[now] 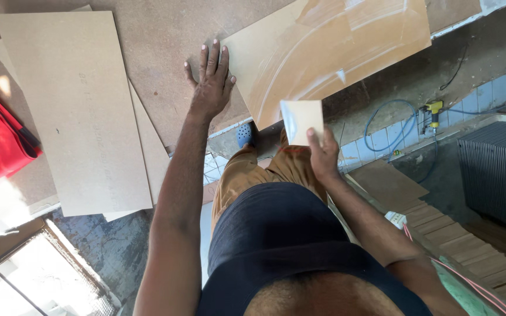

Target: The person cuts a piece of cardboard, applies glue to its surface, places a red paper sheet on top, and trims the excess paper. The process is repeated for a second unit. The finished items are stacked on the table.

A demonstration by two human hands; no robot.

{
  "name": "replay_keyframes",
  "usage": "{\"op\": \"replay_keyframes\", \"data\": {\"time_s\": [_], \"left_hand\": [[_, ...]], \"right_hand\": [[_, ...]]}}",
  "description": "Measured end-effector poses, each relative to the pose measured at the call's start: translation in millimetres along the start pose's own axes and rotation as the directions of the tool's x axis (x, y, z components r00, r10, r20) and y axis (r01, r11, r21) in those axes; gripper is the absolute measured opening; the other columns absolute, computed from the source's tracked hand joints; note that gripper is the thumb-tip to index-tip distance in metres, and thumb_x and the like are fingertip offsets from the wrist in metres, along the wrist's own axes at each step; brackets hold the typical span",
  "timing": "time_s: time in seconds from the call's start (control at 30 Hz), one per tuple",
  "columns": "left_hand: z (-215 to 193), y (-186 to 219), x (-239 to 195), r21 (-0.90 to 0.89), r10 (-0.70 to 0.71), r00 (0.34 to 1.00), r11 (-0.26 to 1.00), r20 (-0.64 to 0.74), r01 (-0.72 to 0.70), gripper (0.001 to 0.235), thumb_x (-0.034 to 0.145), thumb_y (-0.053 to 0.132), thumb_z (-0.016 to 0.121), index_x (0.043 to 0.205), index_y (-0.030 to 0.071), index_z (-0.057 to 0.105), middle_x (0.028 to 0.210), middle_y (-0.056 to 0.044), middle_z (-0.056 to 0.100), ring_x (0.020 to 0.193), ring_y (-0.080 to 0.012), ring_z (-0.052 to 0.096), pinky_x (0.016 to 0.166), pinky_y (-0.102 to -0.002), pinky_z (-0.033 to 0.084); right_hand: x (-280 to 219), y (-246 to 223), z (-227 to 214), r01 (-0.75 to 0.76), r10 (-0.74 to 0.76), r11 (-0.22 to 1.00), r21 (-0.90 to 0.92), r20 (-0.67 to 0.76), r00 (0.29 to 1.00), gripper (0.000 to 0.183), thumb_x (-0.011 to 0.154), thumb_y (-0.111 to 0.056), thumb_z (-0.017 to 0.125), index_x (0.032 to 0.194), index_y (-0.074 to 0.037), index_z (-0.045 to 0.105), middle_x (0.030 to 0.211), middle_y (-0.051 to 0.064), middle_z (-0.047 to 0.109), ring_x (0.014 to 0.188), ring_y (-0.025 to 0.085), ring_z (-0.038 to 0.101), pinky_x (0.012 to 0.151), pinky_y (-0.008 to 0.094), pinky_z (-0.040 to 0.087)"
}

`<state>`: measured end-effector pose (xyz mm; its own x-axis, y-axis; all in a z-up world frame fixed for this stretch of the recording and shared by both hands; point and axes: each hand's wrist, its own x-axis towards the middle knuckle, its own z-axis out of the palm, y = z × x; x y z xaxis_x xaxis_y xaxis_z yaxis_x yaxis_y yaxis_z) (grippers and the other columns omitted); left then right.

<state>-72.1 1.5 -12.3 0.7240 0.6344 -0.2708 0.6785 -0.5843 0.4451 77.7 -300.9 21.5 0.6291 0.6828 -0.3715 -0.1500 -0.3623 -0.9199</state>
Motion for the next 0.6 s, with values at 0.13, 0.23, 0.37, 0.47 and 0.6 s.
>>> {"op": "replay_keyframes", "data": {"time_s": [0.13,0.23,0.37,0.47,0.6], "left_hand": [[-15.2,11.8,-7.8,-0.065,-0.011,0.997,0.998,-0.081,0.005,0.067,0.099,0.038,0.064,0.157,0.015,0.038,0.158,-0.010,0.036,0.150,-0.0305,0.025,0.124,-0.065,0.006],[-17.3,28.4,-36.4,-0.221,-0.088,0.967,0.975,-0.237,0.034,0.050,0.091,0.035,0.071,0.130,0.005,0.065,0.112,-0.020,0.061,0.104,-0.0316,0.055,0.094,-0.058,0.042],[-12.1,45.3,-82.9,-0.536,-0.184,0.973,0.812,0.143,0.232,0.042,0.099,0.041,0.065,0.081,0.003,0.066,0.065,-0.009,0.065,0.063,-0.0203,0.061,0.061,-0.039,0.051],[0.5,64.5,-82.9,-0.499,-0.221,0.950,0.811,0.222,0.306,0.042,0.100,0.042,0.063,0.082,0.004,0.068,0.070,-0.011,0.069,0.063,-0.0206,0.064,0.061,-0.040,0.052],[12.3,79.9,-56.2,-0.188,-0.238,0.943,0.940,0.234,0.284,0.041,0.096,0.048,0.068,0.084,0.009,0.072,0.071,-0.009,0.070,0.064,-0.0203,0.065,0.060,-0.040,0.051]], "right_hand": [[3.3,-2.8,7.0,-0.143,0.182,0.817,0.559,-0.014,0.983,0.034,0.103,-0.017,0.062,0.133,-0.002,0.060,0.127,0.005,0.069,0.122,0.014,0.062,0.110,0.033,0.045],[8.8,-12.0,-3.0,-0.084,0.132,0.842,0.533,-0.052,0.990,0.035,0.102,-0.017,0.064,0.134,-0.002,0.060,0.129,0.006,0.069,0.122,0.014,0.062,0.110,0.033,0.046],[22.4,-25.1,-44.7,0.072,0.034,0.888,0.454,-0.221,0.975,0.030,0.106,-0.018,0.065,0.131,-0.001,0.062,0.124,0.005,0.069,0.115,0.013,0.062,0.105,0.032,0.048],[31.2,-28.2,-62.9,0.184,-0.074,0.925,0.332,-0.317,0.945,0.028,0.109,-0.019,0.063,0.131,-0.002,0.062,0.123,0.004,0.068,0.114,0.011,0.061,0.104,0.029,0.047],[34.8,-26.1,-60.7,0.189,-0.143,0.977,0.095,-0.360,0.922,0.025,0.111,-0.021,0.061,0.125,0.000,0.064,0.117,0.006,0.069,0.108,0.012,0.060,0.099,0.031,0.048]]}}
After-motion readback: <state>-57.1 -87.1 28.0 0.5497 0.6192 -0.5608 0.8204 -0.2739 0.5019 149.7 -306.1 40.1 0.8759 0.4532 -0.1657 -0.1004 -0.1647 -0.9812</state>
